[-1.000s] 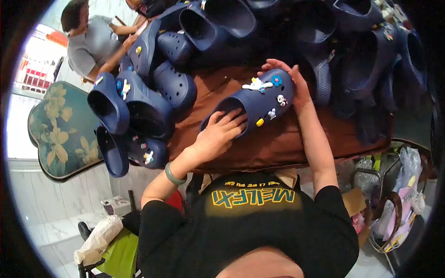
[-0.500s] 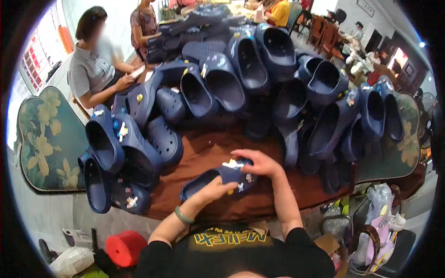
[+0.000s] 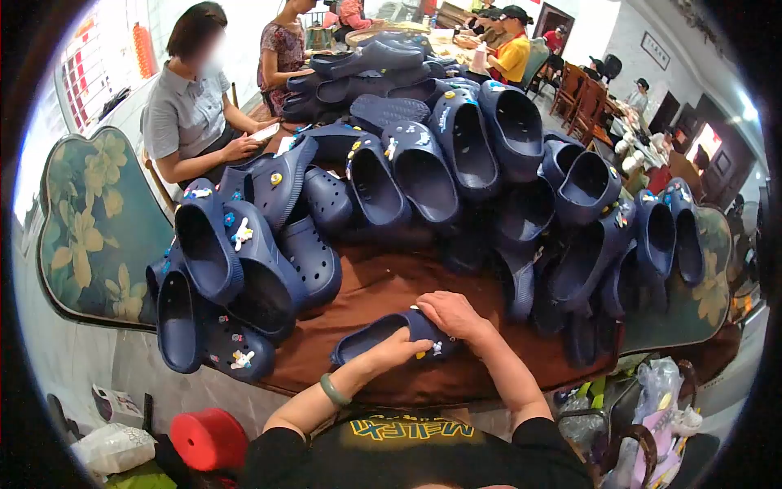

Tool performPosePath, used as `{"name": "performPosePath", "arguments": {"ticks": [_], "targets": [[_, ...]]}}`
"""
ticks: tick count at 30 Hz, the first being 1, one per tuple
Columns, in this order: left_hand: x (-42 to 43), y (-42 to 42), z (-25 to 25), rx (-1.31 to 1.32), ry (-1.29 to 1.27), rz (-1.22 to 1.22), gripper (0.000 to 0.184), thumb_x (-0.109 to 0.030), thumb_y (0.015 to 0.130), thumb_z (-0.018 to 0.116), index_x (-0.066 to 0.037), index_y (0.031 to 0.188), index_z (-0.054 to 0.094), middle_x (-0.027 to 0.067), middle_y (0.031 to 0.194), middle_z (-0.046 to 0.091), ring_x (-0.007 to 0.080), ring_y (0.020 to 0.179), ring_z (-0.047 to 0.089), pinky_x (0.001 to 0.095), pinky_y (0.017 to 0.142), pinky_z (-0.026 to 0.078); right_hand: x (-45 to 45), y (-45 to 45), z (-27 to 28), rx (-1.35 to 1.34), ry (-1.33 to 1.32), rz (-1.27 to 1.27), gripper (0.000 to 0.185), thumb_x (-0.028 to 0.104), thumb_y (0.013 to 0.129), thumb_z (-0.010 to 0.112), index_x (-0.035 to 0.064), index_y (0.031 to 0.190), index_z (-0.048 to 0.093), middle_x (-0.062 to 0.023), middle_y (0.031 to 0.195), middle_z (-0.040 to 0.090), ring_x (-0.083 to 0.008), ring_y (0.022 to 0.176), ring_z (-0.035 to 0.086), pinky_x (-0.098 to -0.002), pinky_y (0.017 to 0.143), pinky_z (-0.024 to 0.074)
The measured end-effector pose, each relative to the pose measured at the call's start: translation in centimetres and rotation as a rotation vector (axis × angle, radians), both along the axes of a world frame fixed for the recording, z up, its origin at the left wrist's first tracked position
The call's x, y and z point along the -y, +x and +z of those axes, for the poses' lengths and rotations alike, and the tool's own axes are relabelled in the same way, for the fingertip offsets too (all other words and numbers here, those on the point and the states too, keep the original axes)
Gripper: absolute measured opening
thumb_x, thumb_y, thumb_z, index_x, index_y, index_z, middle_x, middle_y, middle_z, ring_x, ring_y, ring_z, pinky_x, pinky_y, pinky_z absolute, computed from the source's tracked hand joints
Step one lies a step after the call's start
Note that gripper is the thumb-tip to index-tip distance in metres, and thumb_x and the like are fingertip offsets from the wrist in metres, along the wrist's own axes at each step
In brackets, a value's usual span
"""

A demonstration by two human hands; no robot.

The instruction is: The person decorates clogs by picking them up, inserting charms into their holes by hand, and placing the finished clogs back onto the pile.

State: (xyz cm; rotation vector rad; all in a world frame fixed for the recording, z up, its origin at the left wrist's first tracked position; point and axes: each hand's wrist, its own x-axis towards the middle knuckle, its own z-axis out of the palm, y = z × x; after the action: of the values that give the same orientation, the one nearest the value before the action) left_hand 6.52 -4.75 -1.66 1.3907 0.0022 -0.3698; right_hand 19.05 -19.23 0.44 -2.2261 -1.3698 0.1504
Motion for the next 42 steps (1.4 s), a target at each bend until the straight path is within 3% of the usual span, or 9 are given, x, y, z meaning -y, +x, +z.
{"name": "performPosePath", "arguments": {"ticks": [3,6,12,15,19,26,34,37,42], "targets": [[0.2,-0.1,-0.1,0.005,-0.020,0.009,0.026,-0.019,0.090,0.064,-0.003,0.111,0.061,0.0005,0.093,0.062,0.0106,0.084,0.056,0.0261,0.074,0.046,-0.3,0.2,0.3,-0.175,-0.012,-0.123,0.023,0.023,0.098,0.048,0.0084,0.100,0.065,-0.0129,0.099,0.066,-0.0326,0.094,0.063,-0.0408,0.079,0.0498],[0.2,0.1,-1.2,0.001,-0.027,0.001,0.025,-0.019,0.090,0.063,-0.003,0.109,0.061,0.0002,0.093,0.062,0.0102,0.084,0.055,0.0257,0.074,0.046,-0.4,1.0,-1.0,-0.157,-0.055,-0.133,0.024,0.027,0.098,0.049,0.0089,0.097,0.065,-0.0123,0.097,0.066,-0.0321,0.093,0.063,-0.0410,0.078,0.0495],[0.3,-0.1,-1.0,0.039,-0.081,0.004,0.024,-0.018,0.091,0.061,-0.003,0.109,0.060,-0.0003,0.094,0.061,0.0107,0.085,0.055,0.0259,0.075,0.046,0.3,1.0,-1.3,0.212,0.126,-0.211,0.028,0.034,0.090,0.062,0.0051,0.088,0.063,-0.0155,0.089,0.061,-0.0351,0.088,0.057,-0.0454,0.075,0.0477],[0.2,-0.2,-0.6,0.051,-0.084,-0.001,0.025,-0.017,0.091,0.061,-0.003,0.111,0.060,-0.0001,0.096,0.061,0.0111,0.087,0.055,0.0266,0.077,0.046,0.4,1.3,-2.0,0.181,0.047,-0.290,0.026,0.031,0.086,0.065,0.0050,0.086,0.063,-0.0147,0.088,0.059,-0.0342,0.088,0.055,-0.0459,0.075,0.0472],[0.1,-0.3,0.8,0.010,-0.069,-0.029,0.026,-0.016,0.090,0.060,-0.002,0.113,0.060,0.0003,0.099,0.061,0.0114,0.089,0.056,0.0271,0.080,0.046,0.2,3.3,-1.7,-0.068,-0.015,-0.143,0.027,0.031,0.085,0.065,0.0040,0.084,0.063,-0.0167,0.087,0.062,-0.0360,0.087,0.060,-0.0449,0.076,0.0482],[0.2,0.0,-0.9,0.047,-0.103,-0.025,0.030,-0.017,0.091,0.060,-0.002,0.117,0.059,0.0011,0.105,0.062,0.0121,0.094,0.057,0.0273,0.084,0.047,1.0,2.2,-1.3,0.005,0.143,-0.086,0.027,0.031,0.086,0.064,0.0049,0.091,0.066,-0.0130,0.087,0.065,-0.0338,0.087,0.061,-0.0425,0.077,0.0484],[0.0,-0.1,-1.1,-0.019,-0.074,-0.081,0.033,-0.015,0.093,0.059,-0.002,0.123,0.056,0.0020,0.111,0.061,0.0125,0.101,0.056,0.0280,0.090,0.045,4.1,0.9,-0.3,-0.531,0.156,-0.019,0.037,0.030,0.090,0.062,0.0040,0.116,0.061,-0.0148,0.109,0.066,-0.0305,0.104,0.062,-0.0360,0.091,0.0480],[0.1,0.0,-0.8,-0.036,-0.100,-0.081,0.034,-0.014,0.093,0.060,-0.001,0.124,0.056,0.0024,0.112,0.061,0.0128,0.101,0.056,0.0287,0.091,0.045,3.9,0.9,-0.8,-0.359,0.121,-0.087,0.033,0.026,0.092,0.059,0.0034,0.116,0.060,-0.0165,0.111,0.065,-0.0302,0.105,0.062,-0.0359,0.090,0.0481],[0.0,0.2,-1.3,-0.042,-0.095,-0.068,0.033,-0.014,0.093,0.061,0.000,0.122,0.057,0.0026,0.110,0.062,0.0130,0.100,0.056,0.0291,0.091,0.045,2.5,1.3,0.3,-0.213,-0.035,-0.126,0.024,0.022,0.095,0.054,0.0033,0.111,0.057,-0.0239,0.095,0.066,-0.0433,0.088,0.063,-0.0479,0.075,0.0512]]}}
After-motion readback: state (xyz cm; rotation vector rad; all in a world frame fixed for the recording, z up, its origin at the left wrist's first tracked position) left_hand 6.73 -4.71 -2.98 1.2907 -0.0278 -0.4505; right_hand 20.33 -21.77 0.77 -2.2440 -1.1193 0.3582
